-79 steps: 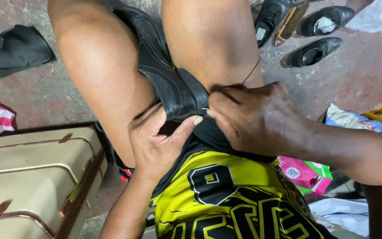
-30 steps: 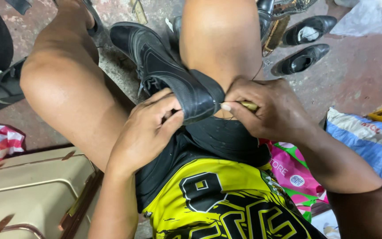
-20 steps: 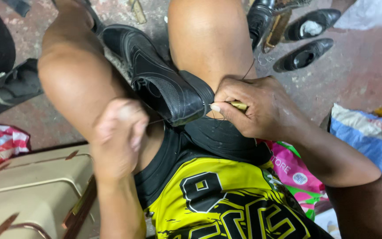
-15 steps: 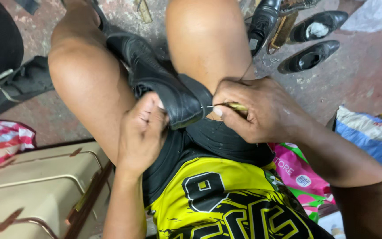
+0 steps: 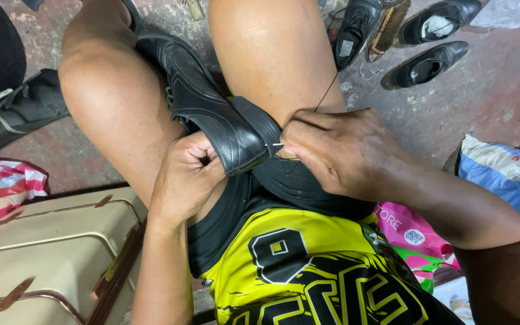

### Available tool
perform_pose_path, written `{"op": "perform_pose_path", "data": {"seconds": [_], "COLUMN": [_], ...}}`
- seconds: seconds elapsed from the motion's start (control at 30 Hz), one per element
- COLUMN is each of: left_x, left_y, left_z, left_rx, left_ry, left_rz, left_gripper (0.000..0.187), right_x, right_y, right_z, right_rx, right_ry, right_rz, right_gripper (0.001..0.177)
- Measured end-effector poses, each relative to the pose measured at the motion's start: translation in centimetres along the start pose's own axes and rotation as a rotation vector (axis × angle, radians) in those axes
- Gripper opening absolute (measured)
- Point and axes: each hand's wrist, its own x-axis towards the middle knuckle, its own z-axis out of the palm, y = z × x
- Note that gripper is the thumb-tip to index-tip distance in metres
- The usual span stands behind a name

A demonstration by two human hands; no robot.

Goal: The person sits on the floor and sews the sole of a black shoe using a needle and thread. They repeatedly push the needle through the shoe's sole and pull the thread to secure the stitching.

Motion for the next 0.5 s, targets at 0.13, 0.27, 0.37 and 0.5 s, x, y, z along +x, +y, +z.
{"op": "perform_pose_path", "data": {"seconds": [0.13,0.27,0.37,0.5], "left_x": [0.5,0.4,0.0,0.5], "left_y": [0.5,1.5,1.7,1.5], "left_z": [0.1,-0.3,-0.9,-0.8], "left_rx": [0.002,0.22,0.318,0.187], "left_ry": [-0.029,-0.027,-0.057,-0.117], "left_rz": [-0.01,-0.039,0.005,0.069], "left_gripper": [0.011,0.015,0.019,0.022], "right_x": [-0.1,0.1,-0.3,0.2], "right_y": [-0.5,-1.4,-2.4,-2.2], "right_z": [0.3,0.4,0.0,0.2], "right_rx": [-0.066,-0.157,-0.24,-0.289], "right_ry": [0.078,0.084,0.089,0.107], "right_rz": [-0.088,-0.077,-0.104,-0.095], "right_gripper": [0.011,0.013,0.025,0.027]}}
